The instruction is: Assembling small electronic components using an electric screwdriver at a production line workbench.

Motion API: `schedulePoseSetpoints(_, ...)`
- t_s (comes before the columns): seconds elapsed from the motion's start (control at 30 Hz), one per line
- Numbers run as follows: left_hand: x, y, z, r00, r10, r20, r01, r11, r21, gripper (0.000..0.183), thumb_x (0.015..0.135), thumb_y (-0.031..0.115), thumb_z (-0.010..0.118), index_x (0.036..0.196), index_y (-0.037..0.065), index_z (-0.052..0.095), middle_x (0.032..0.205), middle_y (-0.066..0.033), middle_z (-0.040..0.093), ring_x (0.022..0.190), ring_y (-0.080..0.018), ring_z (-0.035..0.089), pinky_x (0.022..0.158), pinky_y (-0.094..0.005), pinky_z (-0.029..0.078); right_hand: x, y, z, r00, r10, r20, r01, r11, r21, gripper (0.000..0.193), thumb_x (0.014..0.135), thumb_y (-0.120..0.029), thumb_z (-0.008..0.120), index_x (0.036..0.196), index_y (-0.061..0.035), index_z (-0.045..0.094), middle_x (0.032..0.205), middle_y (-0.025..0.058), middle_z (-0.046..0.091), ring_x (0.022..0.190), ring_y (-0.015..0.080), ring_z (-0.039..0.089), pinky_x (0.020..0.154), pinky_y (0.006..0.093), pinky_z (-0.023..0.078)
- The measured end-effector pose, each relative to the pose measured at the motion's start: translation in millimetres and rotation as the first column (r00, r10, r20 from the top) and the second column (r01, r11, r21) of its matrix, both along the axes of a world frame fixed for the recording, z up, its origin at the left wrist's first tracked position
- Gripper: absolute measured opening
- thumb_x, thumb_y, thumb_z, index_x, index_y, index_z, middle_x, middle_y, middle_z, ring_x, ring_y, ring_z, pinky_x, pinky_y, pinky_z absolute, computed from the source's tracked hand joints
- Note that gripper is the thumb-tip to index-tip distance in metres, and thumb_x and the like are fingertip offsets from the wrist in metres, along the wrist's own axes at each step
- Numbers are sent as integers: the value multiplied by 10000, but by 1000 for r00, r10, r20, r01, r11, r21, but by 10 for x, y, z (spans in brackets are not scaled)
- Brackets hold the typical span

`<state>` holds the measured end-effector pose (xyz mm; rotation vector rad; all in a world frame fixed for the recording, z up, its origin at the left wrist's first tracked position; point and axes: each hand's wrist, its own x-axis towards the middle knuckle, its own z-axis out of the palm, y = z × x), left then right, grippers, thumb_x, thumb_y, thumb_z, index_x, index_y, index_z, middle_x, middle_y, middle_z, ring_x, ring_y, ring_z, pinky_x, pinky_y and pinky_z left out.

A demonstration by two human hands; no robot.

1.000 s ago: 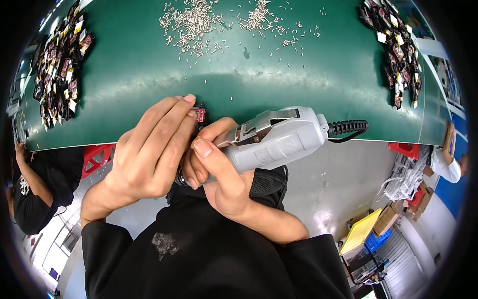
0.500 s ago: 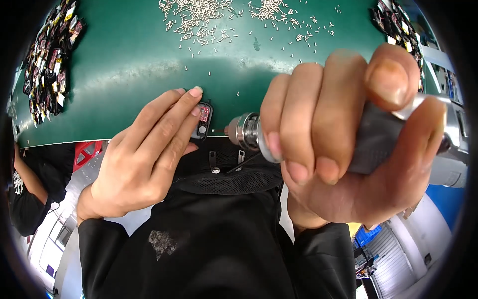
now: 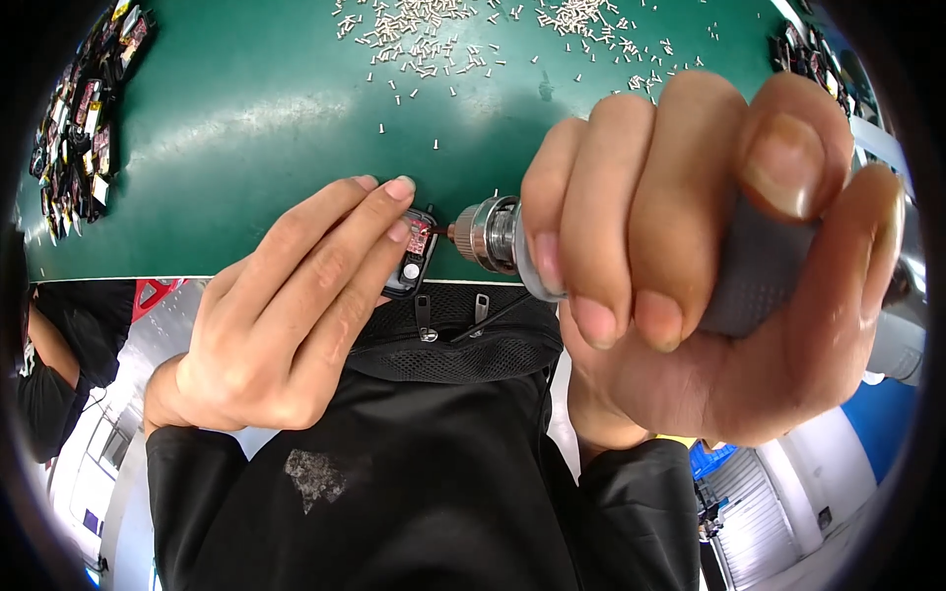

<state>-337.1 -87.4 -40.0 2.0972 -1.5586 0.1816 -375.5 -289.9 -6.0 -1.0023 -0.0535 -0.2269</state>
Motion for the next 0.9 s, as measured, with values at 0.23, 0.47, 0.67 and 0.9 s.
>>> schedulePoseSetpoints(0.23, -15, 1, -40, 999, 32, 9, -31, 998, -48, 313, 596, -39, 673, 879, -161, 615, 961, -235, 634, 851, -326, 631, 634, -329, 567, -21, -9, -1, 1000, 2, -7, -2, 1000, -14, 174, 911, -249, 468, 870, -82, 489, 531, -23, 398, 440, 75, 382, 542, 235, 322)
schedulePoseSetpoints(0.47, -43, 18, -23, 999, 14, -40, -15, 999, -37, 360, 554, -12, 663, 879, -154, 603, 998, -245, 618, 873, -330, 620, 644, -341, 567, 26, 10, 6, 996, 85, 8, -84, 994, -68, 213, 936, -281, 427, 847, -96, 484, 521, -26, 399, 441, 78, 391, 525, 245, 329)
schedulePoseSetpoints(0.67, -2, 30, 5, 998, -35, -42, 35, 999, -6, 444, 542, 27, 658, 941, -150, 578, 1077, -249, 585, 916, -341, 596, 669, -362, 552, 127, 91, -27, 964, 245, 105, -230, 963, -138, 252, 976, -314, 384, 858, -102, 452, 506, -29, 385, 414, 66, 366, 503, 243, 360)
schedulePoseSetpoints(0.9, 54, 75, 118, 1000, -16, 11, 15, 997, 72, 439, 573, 53, 668, 969, -118, 591, 1081, -210, 585, 951, -330, 578, 685, -368, 545, 222, 211, -2, 948, 243, 207, -212, 964, -161, 214, 940, -257, 432, 814, -85, 414, 496, -38, 356, 369, 63, 304, 421, 232, 322)
